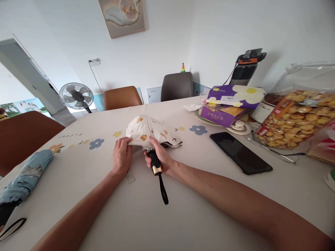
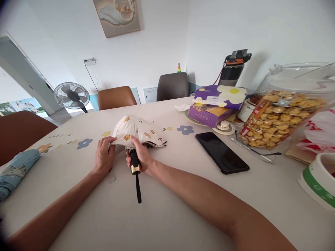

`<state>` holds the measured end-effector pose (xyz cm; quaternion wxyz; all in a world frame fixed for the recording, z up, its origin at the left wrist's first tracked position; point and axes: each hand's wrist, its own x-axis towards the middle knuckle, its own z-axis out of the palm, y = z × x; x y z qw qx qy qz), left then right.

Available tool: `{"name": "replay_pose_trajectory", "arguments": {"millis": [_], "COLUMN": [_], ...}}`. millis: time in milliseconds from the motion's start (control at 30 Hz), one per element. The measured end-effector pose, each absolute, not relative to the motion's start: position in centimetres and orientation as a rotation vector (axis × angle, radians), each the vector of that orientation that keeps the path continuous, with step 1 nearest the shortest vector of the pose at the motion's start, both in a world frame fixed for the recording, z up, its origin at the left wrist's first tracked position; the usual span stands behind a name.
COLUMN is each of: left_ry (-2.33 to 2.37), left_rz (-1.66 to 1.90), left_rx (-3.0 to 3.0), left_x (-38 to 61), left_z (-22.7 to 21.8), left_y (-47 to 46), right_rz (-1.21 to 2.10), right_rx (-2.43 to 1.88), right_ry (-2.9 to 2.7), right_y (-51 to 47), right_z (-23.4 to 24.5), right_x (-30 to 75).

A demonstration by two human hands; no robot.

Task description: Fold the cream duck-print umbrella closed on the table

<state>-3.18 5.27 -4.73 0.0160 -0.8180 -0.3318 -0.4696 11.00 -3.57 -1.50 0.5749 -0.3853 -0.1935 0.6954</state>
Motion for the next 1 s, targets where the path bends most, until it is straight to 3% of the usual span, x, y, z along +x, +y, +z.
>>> {"name": "replay_pose_trajectory", "arguments": {"millis": [267,500,1000], "left_ry": [-1.077,-1.087,-1.195], "left_rz": [-1.472,-1.478,-1.424], "left_rx": [-2.574,-2.572,-2.608], "left_x": [-3.28,-3.33,-3.46], "left_z": [-4.65,-4.73,-4.5], "left_y": [5.21,5.23,4.94], "right_rz": [1.607,1.589,1.589], "right_rx": [-0.958,-0.738,-1.027], "right_ry": [-0.434,-0.474,-0.507], "right_y": [-3.63,-3.85,-4.13], "right_z": [-1.55,-1.54,-1.14], "right_x": [11.02,11.05,11.47]}}
